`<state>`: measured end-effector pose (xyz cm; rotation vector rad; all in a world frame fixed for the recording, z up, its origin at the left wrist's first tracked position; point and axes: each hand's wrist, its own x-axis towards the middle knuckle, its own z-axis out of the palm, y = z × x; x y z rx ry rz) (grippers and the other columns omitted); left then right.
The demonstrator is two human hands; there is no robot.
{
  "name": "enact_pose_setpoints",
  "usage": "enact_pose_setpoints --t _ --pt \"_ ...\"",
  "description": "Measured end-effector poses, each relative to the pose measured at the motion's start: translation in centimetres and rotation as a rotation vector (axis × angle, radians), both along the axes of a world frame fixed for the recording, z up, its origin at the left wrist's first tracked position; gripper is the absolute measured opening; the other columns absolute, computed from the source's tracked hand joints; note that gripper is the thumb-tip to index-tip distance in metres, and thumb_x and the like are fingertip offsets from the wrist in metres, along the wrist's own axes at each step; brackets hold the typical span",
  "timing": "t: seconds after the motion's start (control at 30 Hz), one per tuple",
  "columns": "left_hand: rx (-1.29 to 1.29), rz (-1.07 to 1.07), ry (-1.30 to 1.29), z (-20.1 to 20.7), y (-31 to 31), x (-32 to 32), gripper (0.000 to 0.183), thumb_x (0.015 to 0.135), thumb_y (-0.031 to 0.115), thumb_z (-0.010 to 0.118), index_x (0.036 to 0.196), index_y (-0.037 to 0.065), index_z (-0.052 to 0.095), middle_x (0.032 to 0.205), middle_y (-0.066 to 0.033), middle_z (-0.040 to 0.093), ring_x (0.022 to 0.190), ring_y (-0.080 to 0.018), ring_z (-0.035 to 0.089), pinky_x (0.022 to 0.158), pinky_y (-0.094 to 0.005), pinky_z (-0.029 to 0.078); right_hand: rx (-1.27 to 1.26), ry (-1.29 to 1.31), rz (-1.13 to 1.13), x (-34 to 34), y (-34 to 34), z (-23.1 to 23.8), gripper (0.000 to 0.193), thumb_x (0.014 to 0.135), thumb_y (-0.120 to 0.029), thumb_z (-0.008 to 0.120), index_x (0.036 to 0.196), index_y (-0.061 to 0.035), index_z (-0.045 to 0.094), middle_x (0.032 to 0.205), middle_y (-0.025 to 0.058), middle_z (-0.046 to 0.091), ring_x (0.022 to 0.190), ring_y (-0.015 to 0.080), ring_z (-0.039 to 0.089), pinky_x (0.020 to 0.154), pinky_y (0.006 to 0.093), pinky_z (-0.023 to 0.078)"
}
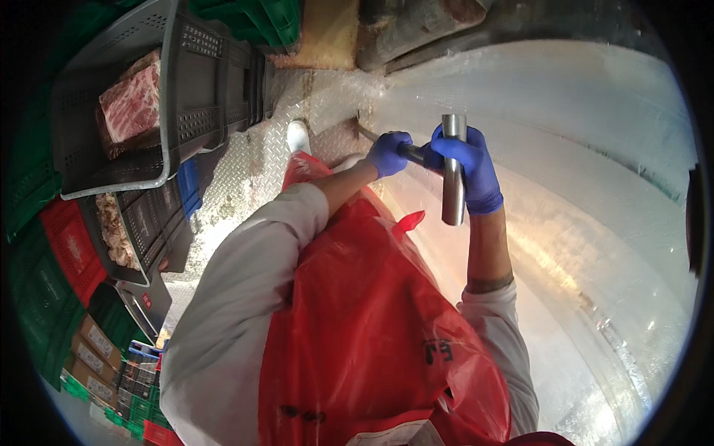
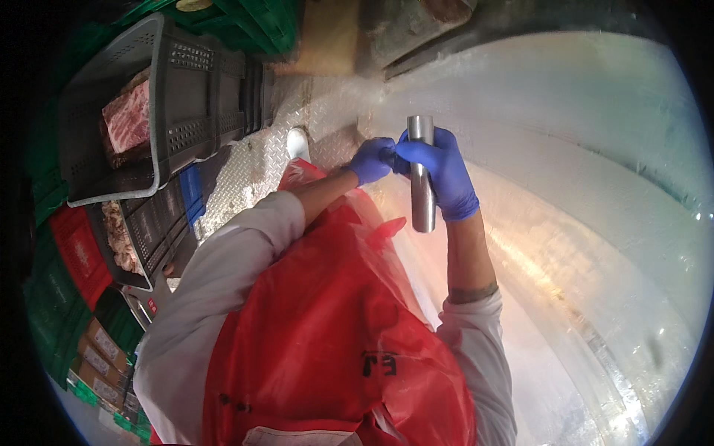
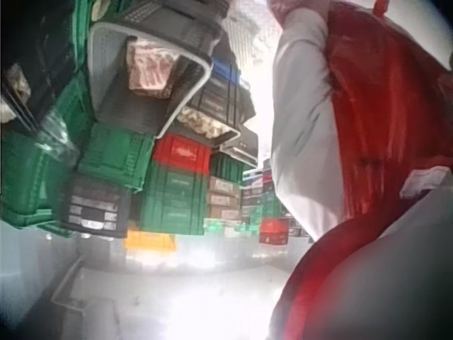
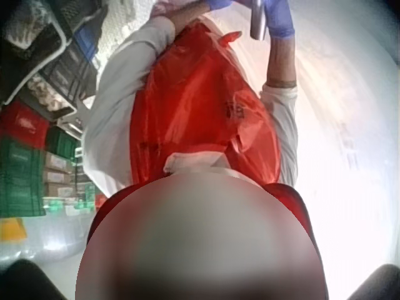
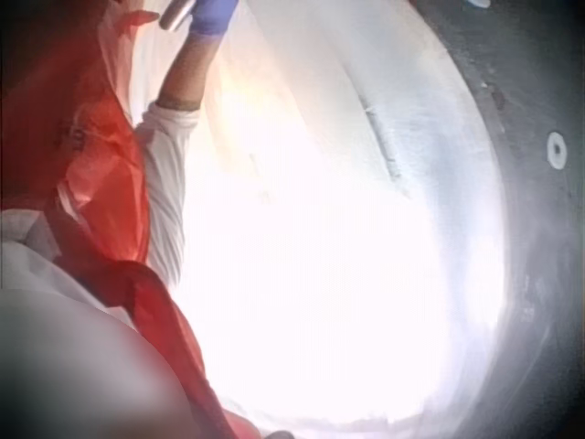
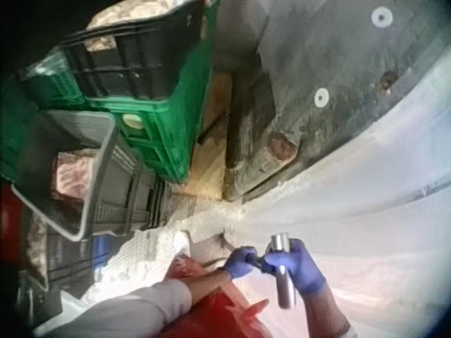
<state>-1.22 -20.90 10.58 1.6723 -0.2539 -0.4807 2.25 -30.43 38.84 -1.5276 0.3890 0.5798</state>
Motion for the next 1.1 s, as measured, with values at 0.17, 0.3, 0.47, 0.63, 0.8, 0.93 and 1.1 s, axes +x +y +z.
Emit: enact_pose_setpoints --t 0.17,0.3,0.47,0.63,0.8,0.93,1.1 --pt "-0.035 0.253 -0.172 4.2 1.0 1.4 0.009 0.074 0.008 0.068 0.08 0.008 0.061 0.083 -0.0169 0.066 0.085 -0.0429 0.064 0.075 -0.0498 0.051 0.022 0.012 0.134 3.1 1.8 3.0 0.017 0.082 -0.015 0.068 0.085 0.002 0.067 0.075 0.0078 0.066 0.07 0.0154 0.062 0.067 0.0295 0.049" --pt "-0.048 0.225 0.02 0.3 0.6 5.8 0.009 0.074 0.009 0.069 0.078 0.009 0.06 0.081 -0.0154 0.065 0.086 -0.0413 0.063 0.075 -0.0479 0.05 -0.195 -0.011 0.288 8.1 3.3 0.9 0.017 0.082 -0.016 0.071 0.085 0.0007 0.068 0.075 0.0059 0.066 0.07 0.0128 0.062 0.066 0.0288 0.049" --pt "-0.133 0.433 -0.116 4.0 1.0 6.6 0.008 0.074 0.008 0.068 0.078 0.011 0.061 0.081 -0.0158 0.065 0.083 -0.0414 0.062 0.074 -0.0477 0.049 -0.284 -0.029 0.382 10.2 4.7 3.1 0.018 0.08 -0.015 0.073 0.086 0.0009 0.068 0.074 0.0048 0.067 0.067 0.0121 0.061 0.062 0.0289 0.048" --pt "-0.092 0.298 -0.051 -0.3 1.9 11.0 0.003 0.075 0.009 0.066 0.077 0.008 0.064 0.08 -0.0172 0.067 0.084 -0.043 0.065 0.074 -0.0483 0.051 -0.249 -0.037 0.323 12.8 5.5 -0.2 0.017 0.078 -0.012 0.072 0.088 0.0023 0.069 0.076 0.007 0.069 0.069 0.014 0.064 0.064 0.0299 0.05" --pt "-0.101 0.472 -0.166 2.0 4.3 10.9 0.007 0.074 0.004 0.065 0.078 0.008 0.06 0.083 -0.0163 0.066 0.085 -0.0416 0.063 0.074 -0.0477 0.05 -0.208 -0.025 0.384 14.0 7.8 1.6 0.015 0.074 -0.011 0.073 0.083 0.0007 0.068 0.072 0.0067 0.067 0.066 0.0136 0.063 0.064 0.0296 0.05" --pt "-0.04 0.429 -0.085 0.8 5.4 14.1 0.005 0.075 0.005 0.064 0.079 0.008 0.061 0.08 -0.0177 0.065 0.082 -0.0428 0.063 0.07 -0.0477 0.049 -0.161 -0.04 0.352 17.3 8.6 0.0 0.016 0.074 -0.012 0.073 0.081 0.0006 0.067 0.074 0.0074 0.067 0.065 0.0147 0.063 0.063 0.0298 0.05" --pt "-0.037 0.493 -0.109 0.5 6.8 14.3 0.006 0.075 0.004 0.064 0.079 0.008 0.062 0.079 -0.0191 0.065 0.081 -0.0438 0.064 0.07 -0.0484 0.05 -0.087 -0.036 0.343 18.3 10.5 0.1 0.017 0.074 -0.013 0.071 0.083 0.0013 0.067 0.07 0.0078 0.065 0.062 0.0153 0.062 0.061 0.029 0.049"
